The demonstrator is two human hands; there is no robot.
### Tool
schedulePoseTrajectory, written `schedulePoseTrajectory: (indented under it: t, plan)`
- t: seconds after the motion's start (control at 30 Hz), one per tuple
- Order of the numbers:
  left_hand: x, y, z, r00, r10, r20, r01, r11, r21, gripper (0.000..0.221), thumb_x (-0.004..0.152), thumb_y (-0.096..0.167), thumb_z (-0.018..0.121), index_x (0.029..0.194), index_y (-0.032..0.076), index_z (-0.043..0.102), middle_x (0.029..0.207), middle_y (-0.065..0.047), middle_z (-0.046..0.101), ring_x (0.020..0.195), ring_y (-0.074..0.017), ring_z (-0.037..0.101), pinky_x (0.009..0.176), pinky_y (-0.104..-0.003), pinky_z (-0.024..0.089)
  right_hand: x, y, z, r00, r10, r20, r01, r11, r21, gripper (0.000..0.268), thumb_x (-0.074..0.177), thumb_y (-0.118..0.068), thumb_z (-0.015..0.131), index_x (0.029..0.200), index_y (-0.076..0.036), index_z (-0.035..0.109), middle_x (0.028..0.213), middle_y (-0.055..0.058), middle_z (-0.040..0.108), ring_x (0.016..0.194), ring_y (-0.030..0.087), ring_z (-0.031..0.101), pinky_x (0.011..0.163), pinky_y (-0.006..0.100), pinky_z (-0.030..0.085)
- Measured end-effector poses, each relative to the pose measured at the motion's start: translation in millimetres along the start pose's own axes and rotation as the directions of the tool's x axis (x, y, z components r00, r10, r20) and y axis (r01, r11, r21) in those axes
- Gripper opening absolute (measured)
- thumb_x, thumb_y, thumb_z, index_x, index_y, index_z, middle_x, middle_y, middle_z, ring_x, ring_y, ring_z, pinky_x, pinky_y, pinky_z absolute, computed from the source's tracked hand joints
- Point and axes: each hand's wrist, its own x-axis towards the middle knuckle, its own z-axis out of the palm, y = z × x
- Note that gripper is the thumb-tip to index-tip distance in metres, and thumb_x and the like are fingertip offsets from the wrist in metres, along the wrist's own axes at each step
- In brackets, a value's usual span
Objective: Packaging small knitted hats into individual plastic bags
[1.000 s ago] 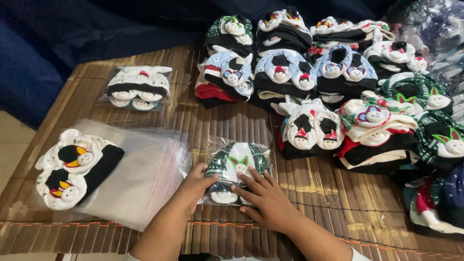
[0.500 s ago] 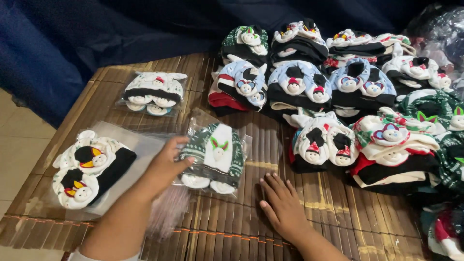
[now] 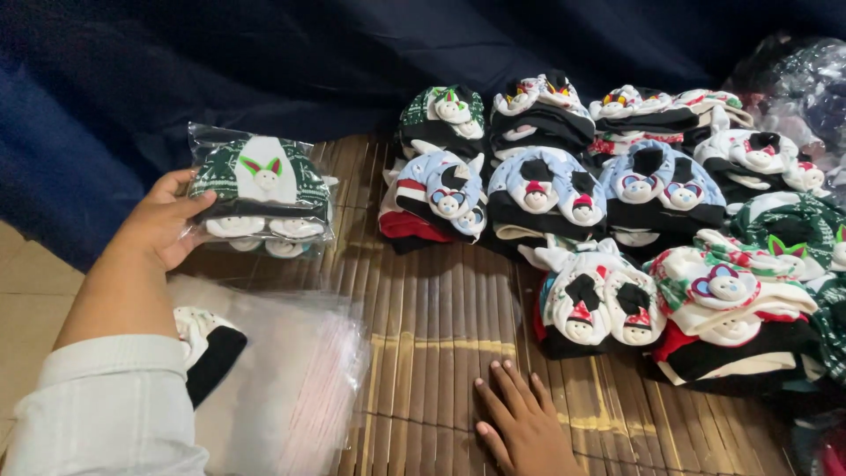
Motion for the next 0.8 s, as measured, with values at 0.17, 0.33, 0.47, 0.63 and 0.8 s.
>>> schedulePoseTrajectory:
  t: [0.17, 0.33, 0.47, 0.63, 0.8]
  plan:
    - [56, -37, -10, 0.994, -0.110, 0.023, 0.109, 0.994, 0.029, 0.046, 0.098, 0.008, 0.061, 0.142, 0.017, 0.052, 0.125, -0.009, 0.061, 0.106, -0.0233, 0.064, 0.078, -0.036, 0.059, -8, 14, 26, 1.000, -0.018, -0.019, 0.017, 0.998, -0.063, 0.061, 0.102, -0.053, 0.043, 0.151, -0.018, 0.048, 0.165, 0.013, 0.033, 0.157, 0.029, 0.021, 0.120, 0.055, 0.015]
    - [71, -37, 8, 0.989, -0.036, -0.144, 0.103, 0.867, 0.488, 0.051, 0.096, 0.006, 0.069, 0.146, 0.010, 0.057, 0.122, -0.021, 0.065, 0.106, -0.0288, 0.064, 0.081, -0.035, 0.056, -12, 20, 35, 1.000, -0.022, -0.012, 0.021, 0.994, -0.110, 0.062, 0.103, -0.059, 0.041, 0.151, -0.020, 0.049, 0.164, 0.011, 0.036, 0.157, 0.029, 0.022, 0.120, 0.057, 0.017]
    - [89, -46, 9, 0.967, 0.215, -0.138, 0.043, 0.394, 0.918, 0.057, 0.087, 0.008, 0.073, 0.143, 0.009, 0.060, 0.137, -0.017, 0.061, 0.125, -0.0371, 0.056, 0.099, -0.049, 0.046, -11, 16, 30, 0.999, -0.023, -0.037, 0.019, 0.993, -0.118, 0.062, 0.102, -0.059, 0.043, 0.150, -0.021, 0.050, 0.163, 0.010, 0.038, 0.157, 0.028, 0.025, 0.120, 0.055, 0.019]
    - [63, -33, 68, 0.899, 0.384, -0.210, 0.127, 0.230, 0.965, 0.052, 0.094, 0.024, 0.064, 0.146, 0.023, 0.058, 0.149, -0.030, 0.047, 0.136, -0.0561, 0.035, 0.108, -0.074, 0.021, -6, 8, 20, 1.000, -0.010, -0.029, 0.007, 0.996, -0.094, 0.061, 0.102, -0.057, 0.044, 0.148, -0.018, 0.052, 0.162, 0.013, 0.039, 0.156, 0.030, 0.026, 0.120, 0.056, 0.018]
    - [45, -45, 113, 0.976, 0.218, -0.017, -0.019, 0.163, 0.986, 0.082, 0.086, 0.081, 0.044, 0.158, 0.040, 0.038, 0.163, -0.028, 0.029, 0.149, -0.0574, 0.015, 0.111, -0.077, 0.008, -5, 4, 14, 1.000, 0.004, 0.011, -0.003, 0.997, -0.082, 0.061, 0.105, -0.055, 0.041, 0.150, -0.016, 0.050, 0.165, 0.015, 0.034, 0.157, 0.031, 0.021, 0.121, 0.055, 0.014]
